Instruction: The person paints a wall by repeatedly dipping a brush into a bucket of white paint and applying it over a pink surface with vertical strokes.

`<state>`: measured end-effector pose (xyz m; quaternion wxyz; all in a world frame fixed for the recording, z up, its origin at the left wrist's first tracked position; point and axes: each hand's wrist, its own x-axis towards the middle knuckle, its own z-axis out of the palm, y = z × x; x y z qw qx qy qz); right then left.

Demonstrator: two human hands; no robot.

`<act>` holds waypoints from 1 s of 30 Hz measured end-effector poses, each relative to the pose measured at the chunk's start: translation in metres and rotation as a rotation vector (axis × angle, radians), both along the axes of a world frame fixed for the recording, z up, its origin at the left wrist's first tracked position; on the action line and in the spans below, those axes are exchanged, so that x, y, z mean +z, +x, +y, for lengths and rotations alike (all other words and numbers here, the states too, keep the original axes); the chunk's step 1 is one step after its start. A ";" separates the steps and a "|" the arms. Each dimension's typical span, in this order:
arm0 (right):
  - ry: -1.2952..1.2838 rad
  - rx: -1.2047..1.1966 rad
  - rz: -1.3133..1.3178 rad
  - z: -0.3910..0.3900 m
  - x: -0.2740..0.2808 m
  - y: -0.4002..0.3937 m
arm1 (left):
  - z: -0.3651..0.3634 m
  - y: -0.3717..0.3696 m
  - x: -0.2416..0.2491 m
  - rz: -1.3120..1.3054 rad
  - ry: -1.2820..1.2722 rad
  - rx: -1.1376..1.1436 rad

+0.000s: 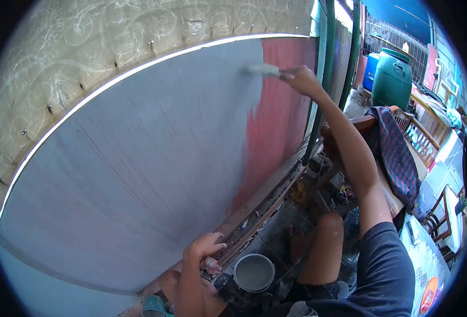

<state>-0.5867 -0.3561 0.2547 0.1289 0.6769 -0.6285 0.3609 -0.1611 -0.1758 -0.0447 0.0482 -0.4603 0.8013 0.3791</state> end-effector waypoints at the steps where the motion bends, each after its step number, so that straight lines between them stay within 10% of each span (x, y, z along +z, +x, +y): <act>1: -0.118 0.005 -0.065 0.000 -0.001 -0.006 | 0.000 -0.001 0.003 0.003 0.005 -0.020; 4: -0.039 0.109 -0.521 -0.015 -0.065 -0.003 | 0.000 -0.005 -0.005 0.007 -0.032 -0.062; 10: 0.156 0.053 -0.352 0.025 -0.248 0.029 | 0.003 -0.006 0.003 0.041 -0.030 -0.030; 15: 0.687 -0.184 0.053 0.049 -0.247 0.017 | 0.003 -0.002 0.003 0.007 0.007 -0.016; 24: -0.003 -0.061 -0.189 0.011 -0.075 0.006 | 0.002 -0.001 0.001 0.004 0.011 0.014; 30: -0.068 0.122 -0.550 -0.006 -0.213 0.020 | -0.003 -0.006 -0.004 -0.046 0.013 -0.047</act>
